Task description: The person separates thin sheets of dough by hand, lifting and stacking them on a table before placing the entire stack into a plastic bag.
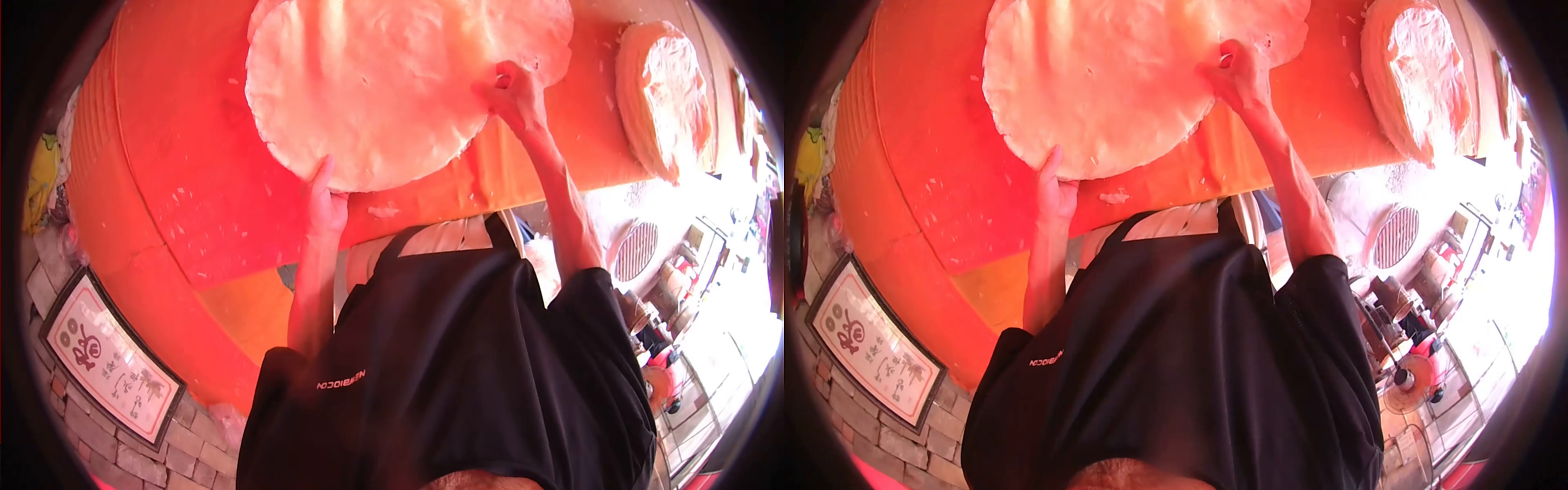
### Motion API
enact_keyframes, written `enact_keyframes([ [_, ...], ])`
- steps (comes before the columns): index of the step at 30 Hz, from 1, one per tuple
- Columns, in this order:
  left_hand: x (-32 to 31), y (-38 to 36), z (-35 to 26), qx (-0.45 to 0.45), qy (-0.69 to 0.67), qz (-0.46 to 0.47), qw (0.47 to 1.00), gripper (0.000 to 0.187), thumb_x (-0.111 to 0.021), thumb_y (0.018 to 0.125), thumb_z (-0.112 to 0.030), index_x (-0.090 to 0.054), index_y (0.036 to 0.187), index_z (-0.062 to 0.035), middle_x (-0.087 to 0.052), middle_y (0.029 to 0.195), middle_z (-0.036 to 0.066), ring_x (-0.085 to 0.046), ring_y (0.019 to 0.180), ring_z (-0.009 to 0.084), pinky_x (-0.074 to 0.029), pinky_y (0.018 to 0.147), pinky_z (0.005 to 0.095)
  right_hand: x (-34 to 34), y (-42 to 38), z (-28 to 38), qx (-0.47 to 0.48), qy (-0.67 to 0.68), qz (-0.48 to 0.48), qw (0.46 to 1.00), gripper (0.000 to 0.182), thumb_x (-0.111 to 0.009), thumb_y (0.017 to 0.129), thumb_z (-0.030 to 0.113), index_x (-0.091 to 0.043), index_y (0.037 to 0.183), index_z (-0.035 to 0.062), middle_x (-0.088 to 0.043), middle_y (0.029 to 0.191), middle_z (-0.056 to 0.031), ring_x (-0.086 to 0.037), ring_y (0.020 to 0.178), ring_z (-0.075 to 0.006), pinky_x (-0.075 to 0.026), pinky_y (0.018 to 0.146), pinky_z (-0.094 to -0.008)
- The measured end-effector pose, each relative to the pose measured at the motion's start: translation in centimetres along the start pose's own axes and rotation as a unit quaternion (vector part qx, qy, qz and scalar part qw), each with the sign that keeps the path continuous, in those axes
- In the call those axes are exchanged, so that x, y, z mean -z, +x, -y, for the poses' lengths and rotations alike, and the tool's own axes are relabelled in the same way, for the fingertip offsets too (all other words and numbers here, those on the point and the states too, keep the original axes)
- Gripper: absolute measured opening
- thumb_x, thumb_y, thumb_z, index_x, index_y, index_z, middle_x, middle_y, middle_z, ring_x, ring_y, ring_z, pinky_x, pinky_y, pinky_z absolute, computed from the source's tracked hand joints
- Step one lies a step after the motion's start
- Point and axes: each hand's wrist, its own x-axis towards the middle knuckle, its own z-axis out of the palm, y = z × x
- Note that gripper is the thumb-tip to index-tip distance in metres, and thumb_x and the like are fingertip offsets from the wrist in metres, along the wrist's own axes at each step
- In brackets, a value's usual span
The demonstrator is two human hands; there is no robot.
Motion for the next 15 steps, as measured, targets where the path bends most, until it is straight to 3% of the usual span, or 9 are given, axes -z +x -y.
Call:
enact_keyframes([
  [2,-0.6,-0.4,-0.4,-0.022,0.029,-0.008,0.999,0.041,-0.061,0.093,-0.013,-0.051,0.132,-0.0072,-0.061,0.123,0.006,-0.061,0.108,0.0208,-0.054,0.087,0.0386,0.0,-0.1,0.3,0.097,-0.122,-0.084,0.984,0.050,-0.079,0.072,0.021,-0.060,0.112,-0.0024,-0.066,0.082,-0.0135,-0.066,0.071,-0.0230,-0.053,0.063,-0.0347],
  [4,-1.0,-0.8,-0.7,-0.033,0.041,-0.015,0.999,0.040,-0.061,0.093,-0.015,-0.050,0.131,-0.0062,-0.061,0.123,0.007,-0.062,0.108,0.0209,-0.055,0.085,0.0382,0.3,-3.0,4.0,0.214,-0.239,-0.174,0.931,0.065,-0.083,0.068,0.027,-0.056,0.120,-0.0013,-0.067,0.095,-0.0170,-0.067,0.081,-0.0310,-0.054,0.071,-0.0401],
  [6,-1.4,-1.1,-0.7,-0.025,0.041,-0.010,0.999,0.041,-0.059,0.095,-0.020,-0.049,0.131,-0.0042,-0.059,0.125,0.009,-0.061,0.110,0.0220,-0.056,0.085,0.0382,-0.9,-6.1,7.1,0.291,-0.206,-0.005,0.934,0.083,-0.082,0.067,0.038,-0.046,0.134,0.0043,-0.054,0.122,-0.0253,-0.060,0.102,-0.0378,-0.052,0.079,-0.0440],
  [8,-3.6,-1.7,-1.9,-0.029,0.011,0.051,0.998,0.041,-0.055,0.097,-0.026,-0.049,0.130,-0.0034,-0.058,0.125,0.011,-0.061,0.110,0.0237,-0.055,0.088,0.0406,-4.6,-8.8,8.3,0.394,-0.189,0.063,0.898,0.072,-0.079,0.067,0.037,-0.052,0.126,0.0043,-0.060,0.114,-0.0228,-0.062,0.098,-0.0369,-0.052,0.074,-0.0443],
  [11,-5.6,-1.2,-2.8,-0.042,-0.054,0.154,0.986,0.044,-0.049,0.099,-0.033,-0.048,0.129,-0.0021,-0.058,0.124,0.014,-0.059,0.112,0.0270,-0.052,0.093,0.0443,-7.4,-8.2,8.6,0.313,-0.269,0.164,0.896,0.052,-0.077,0.067,0.036,-0.061,0.106,0.0051,-0.066,0.096,-0.0186,-0.065,0.090,-0.0330,-0.052,0.069,-0.0443],
  [13,-7.5,-1.3,-3.3,-0.044,-0.089,0.207,0.973,0.040,-0.046,0.101,-0.032,-0.050,0.124,-0.0004,-0.060,0.116,0.014,-0.059,0.111,0.0288,-0.049,0.095,0.0461,-6.3,-5.7,9.6,0.306,-0.262,0.123,0.907,0.031,-0.075,0.067,0.032,-0.064,0.083,0.0083,-0.066,0.073,-0.0125,-0.066,0.077,-0.0303,-0.051,0.064,-0.0432],
  [14,-7.7,-1.1,-3.3,-0.046,-0.064,0.205,0.976,0.039,-0.045,0.101,-0.032,-0.050,0.124,-0.0007,-0.060,0.116,0.014,-0.059,0.110,0.0283,-0.049,0.095,0.0458,-5.2,-3.2,9.2,0.413,-0.202,0.066,0.886,0.018,-0.072,0.070,0.028,-0.066,0.075,0.0113,-0.062,0.064,-0.0118,-0.064,0.066,-0.0312,-0.050,0.060,-0.0429],
  [15,-8.0,-0.7,-3.4,-0.047,-0.039,0.204,0.977,0.038,-0.045,0.101,-0.031,-0.050,0.123,-0.0009,-0.060,0.115,0.015,-0.060,0.109,0.0278,-0.050,0.094,0.0455,-2.6,-0.5,10.9,0.322,-0.254,0.128,0.903,0.030,-0.072,0.074,0.032,-0.069,0.098,0.0135,-0.067,0.081,-0.0114,-0.066,0.070,-0.0279,-0.051,0.058,-0.0345],
])
